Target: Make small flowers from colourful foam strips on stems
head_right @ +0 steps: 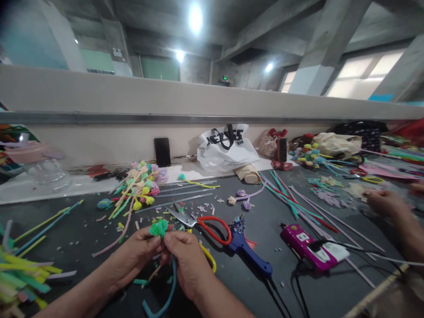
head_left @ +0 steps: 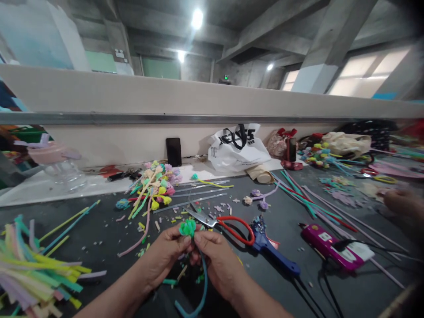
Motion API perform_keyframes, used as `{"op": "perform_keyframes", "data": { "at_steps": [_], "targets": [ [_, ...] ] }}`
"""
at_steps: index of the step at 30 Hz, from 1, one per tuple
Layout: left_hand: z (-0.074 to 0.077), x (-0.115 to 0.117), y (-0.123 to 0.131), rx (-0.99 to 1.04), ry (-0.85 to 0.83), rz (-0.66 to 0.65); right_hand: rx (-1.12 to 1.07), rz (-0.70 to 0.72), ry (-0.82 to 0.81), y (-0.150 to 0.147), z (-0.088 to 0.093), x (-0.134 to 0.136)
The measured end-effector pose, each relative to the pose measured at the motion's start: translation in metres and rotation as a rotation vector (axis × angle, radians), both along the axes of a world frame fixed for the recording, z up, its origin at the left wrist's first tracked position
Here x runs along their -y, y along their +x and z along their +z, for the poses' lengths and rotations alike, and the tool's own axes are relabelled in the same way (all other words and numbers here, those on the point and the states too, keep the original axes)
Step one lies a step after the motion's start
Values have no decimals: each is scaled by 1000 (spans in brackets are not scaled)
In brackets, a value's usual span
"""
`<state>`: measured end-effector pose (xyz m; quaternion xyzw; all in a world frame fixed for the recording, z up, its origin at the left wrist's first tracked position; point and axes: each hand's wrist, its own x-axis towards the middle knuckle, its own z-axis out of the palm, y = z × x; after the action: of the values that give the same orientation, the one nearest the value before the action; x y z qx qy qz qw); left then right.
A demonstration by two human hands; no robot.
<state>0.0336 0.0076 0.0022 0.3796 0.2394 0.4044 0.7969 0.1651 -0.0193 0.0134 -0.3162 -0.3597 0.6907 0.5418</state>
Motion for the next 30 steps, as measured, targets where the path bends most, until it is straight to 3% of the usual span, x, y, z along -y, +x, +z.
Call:
{"op": "perform_keyframes", "data": {
  "at_steps": [5, 10, 15, 17, 19, 22, 27, 30],
  "targets": [
    [-1, 2, 1, -13, 38, -13, -85, 2, -122, 1, 2, -1],
    [-1, 5, 4, -49, -14, 54, -97, 2, -164, 0, -1, -2],
    [3, 3, 3, 13, -18, 25, 185, 78, -78, 6, 0, -4],
    [8, 0, -1, 48, -31, 33, 395, -28, -1, 13, 4, -6],
    [12, -4, -6, 61, -65, 21, 515, -230, 69, 19, 8, -9],
    [15, -7, -12, 93, -109, -93, 429, -360, 113, 23, 11, -11],
    [12, 1, -11, 190, -140, -311, 133, -96, 145, 22, 6, -9],
    [12, 6, -8, 180, -155, -395, 121, 59, 178, 25, 6, -4]
  ]
}}
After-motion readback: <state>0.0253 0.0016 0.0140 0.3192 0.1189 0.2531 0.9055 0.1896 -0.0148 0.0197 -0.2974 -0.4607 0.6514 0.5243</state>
